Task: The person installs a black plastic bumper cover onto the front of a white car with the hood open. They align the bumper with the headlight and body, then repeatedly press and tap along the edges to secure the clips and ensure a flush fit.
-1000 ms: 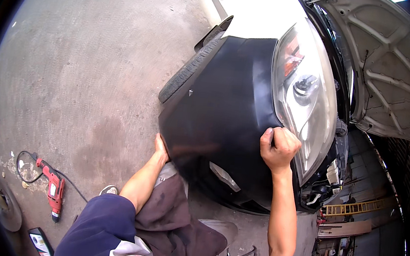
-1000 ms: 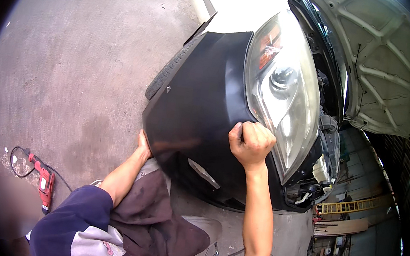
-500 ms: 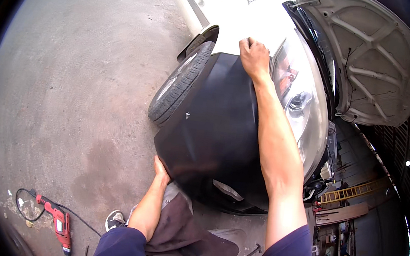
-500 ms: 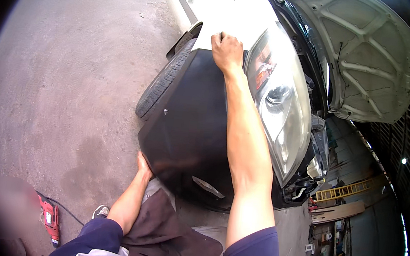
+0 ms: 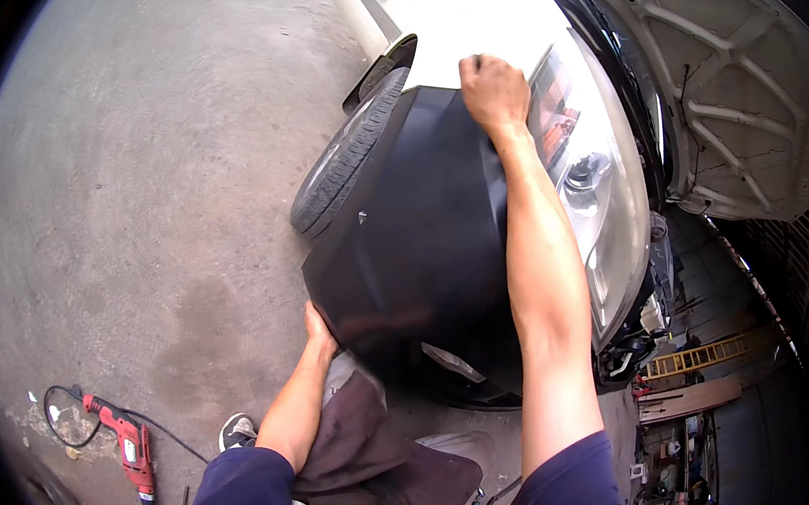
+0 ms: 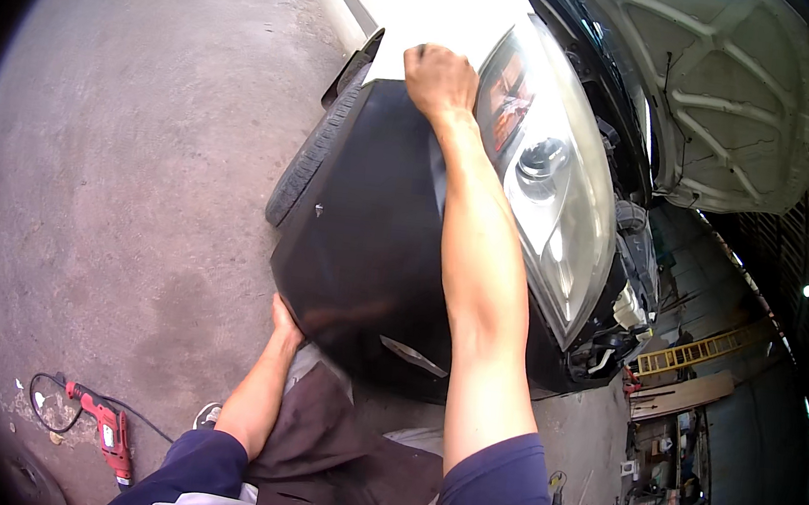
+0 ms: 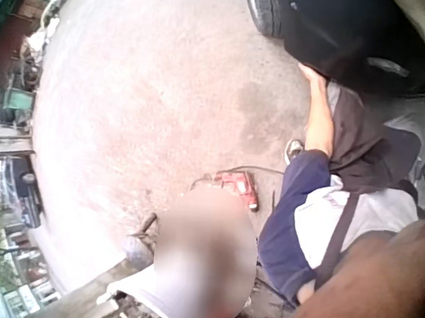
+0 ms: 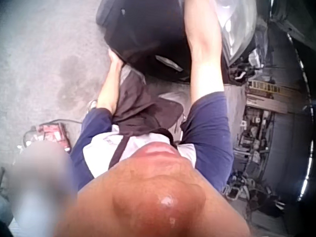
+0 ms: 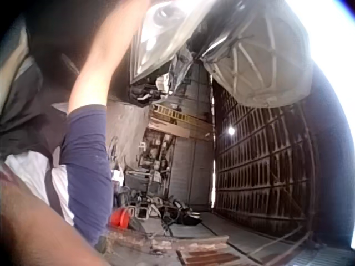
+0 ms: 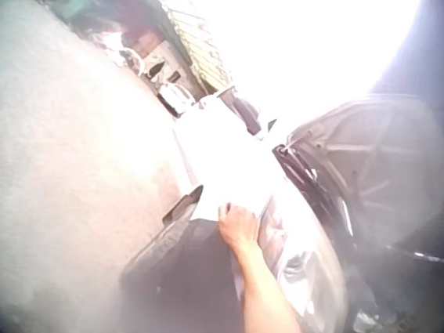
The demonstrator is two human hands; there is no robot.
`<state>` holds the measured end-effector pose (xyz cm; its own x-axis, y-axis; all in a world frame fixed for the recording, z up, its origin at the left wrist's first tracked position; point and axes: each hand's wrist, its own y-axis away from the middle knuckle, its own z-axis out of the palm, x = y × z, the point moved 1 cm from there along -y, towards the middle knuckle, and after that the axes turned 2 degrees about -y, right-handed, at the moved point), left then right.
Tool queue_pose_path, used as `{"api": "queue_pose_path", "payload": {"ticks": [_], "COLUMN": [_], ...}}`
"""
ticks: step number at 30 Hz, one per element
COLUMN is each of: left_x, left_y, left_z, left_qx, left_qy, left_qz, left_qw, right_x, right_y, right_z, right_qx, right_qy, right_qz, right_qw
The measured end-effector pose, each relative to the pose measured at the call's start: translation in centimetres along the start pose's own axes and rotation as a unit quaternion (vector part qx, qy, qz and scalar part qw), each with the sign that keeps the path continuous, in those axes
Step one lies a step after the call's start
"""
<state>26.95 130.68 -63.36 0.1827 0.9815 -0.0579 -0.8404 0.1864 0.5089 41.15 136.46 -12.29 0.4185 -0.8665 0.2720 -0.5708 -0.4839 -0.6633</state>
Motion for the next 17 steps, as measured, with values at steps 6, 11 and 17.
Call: {"api": "queue_pose_path", "payload": {"ticks": [6,11,17], "left_x": [0.3,1.8,1.2], "left_y": [-0.7,-1.4,0.0], "left_z": [-0.1,-0.7,0.2], "left_qx": [0.023,-0.028,-0.045], "left_qy": [-0.002,0.031,0.010], "left_qz": [0.062,0.050,0.036], "left_qw": [0.998,0.998,0.998], "right_x": [-5.4,-14.7,-8.5], "right_y": [0.7,-2.8,-5.1], "right_z": [1.9,-0.4,1.0], "right_qx": [-0.004,0.167,0.095], "right_qy": [0.075,-0.067,-0.117], "right_qz": [0.066,-0.224,-0.215], "right_qw": [0.995,0.958,0.965]}}
